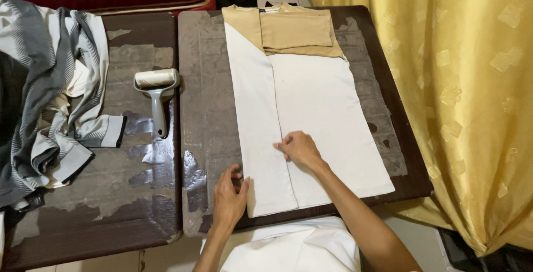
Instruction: The person uses a lint roller to remove debris from a shirt, then folds the shirt into a compact rectangular shape and runs the lint roller over it again.
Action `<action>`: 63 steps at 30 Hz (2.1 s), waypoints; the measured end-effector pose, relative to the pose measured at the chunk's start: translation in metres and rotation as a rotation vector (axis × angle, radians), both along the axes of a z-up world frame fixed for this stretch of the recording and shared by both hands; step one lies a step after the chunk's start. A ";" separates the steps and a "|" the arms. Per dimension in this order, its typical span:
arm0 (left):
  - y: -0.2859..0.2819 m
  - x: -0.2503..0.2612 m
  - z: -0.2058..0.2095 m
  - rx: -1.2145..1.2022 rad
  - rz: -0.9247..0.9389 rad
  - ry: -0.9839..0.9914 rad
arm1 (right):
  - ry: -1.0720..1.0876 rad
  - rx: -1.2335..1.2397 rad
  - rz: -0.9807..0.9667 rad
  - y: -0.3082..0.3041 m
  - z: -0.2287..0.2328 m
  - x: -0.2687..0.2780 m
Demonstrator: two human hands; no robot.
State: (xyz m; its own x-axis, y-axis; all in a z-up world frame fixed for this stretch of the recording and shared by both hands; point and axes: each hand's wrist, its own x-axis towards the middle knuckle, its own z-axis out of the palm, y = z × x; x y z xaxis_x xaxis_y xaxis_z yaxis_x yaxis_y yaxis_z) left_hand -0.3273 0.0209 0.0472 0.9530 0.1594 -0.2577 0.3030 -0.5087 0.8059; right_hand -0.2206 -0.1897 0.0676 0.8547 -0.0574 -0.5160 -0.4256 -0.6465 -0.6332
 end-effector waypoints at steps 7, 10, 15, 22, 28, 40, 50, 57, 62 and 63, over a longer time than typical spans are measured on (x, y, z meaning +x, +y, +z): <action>0.007 -0.008 -0.017 0.084 -0.074 0.058 | 0.019 0.007 0.030 -0.009 -0.001 -0.020; 0.008 -0.009 -0.017 0.089 -0.098 0.209 | -0.010 0.067 -0.036 -0.012 0.000 -0.029; 0.010 -0.016 0.001 0.098 -0.159 0.238 | 0.047 0.024 0.075 -0.016 0.011 -0.053; 0.011 -0.022 0.014 0.147 -0.232 0.322 | 0.194 -0.138 0.353 -0.024 0.012 -0.080; 0.009 -0.027 0.005 0.208 -0.241 0.298 | 0.162 -0.169 0.357 -0.030 0.005 -0.090; 0.007 -0.017 0.026 0.241 -0.256 0.305 | 0.142 0.032 0.224 -0.046 -0.008 -0.097; -0.022 0.034 0.037 0.034 -0.338 -0.035 | 0.005 0.203 0.012 -0.090 0.007 -0.053; -0.058 0.108 0.048 -0.024 -0.424 -0.088 | -0.103 0.330 -0.260 -0.132 0.008 0.006; -0.094 0.174 0.046 -0.041 -0.473 -0.111 | -0.233 0.283 -0.418 -0.157 -0.011 0.046; -0.103 0.188 0.044 -0.040 -0.483 -0.107 | -0.253 0.232 -0.438 -0.162 -0.015 0.054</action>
State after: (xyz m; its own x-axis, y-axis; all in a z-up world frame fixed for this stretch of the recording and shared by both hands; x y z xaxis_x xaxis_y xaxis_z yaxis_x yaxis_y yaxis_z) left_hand -0.1388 -0.0819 0.0909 0.9369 -0.3151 -0.1512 -0.0454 -0.5386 0.8413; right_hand -0.1665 -0.3518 0.0525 0.8754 -0.3446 -0.3391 -0.4395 -0.2748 -0.8552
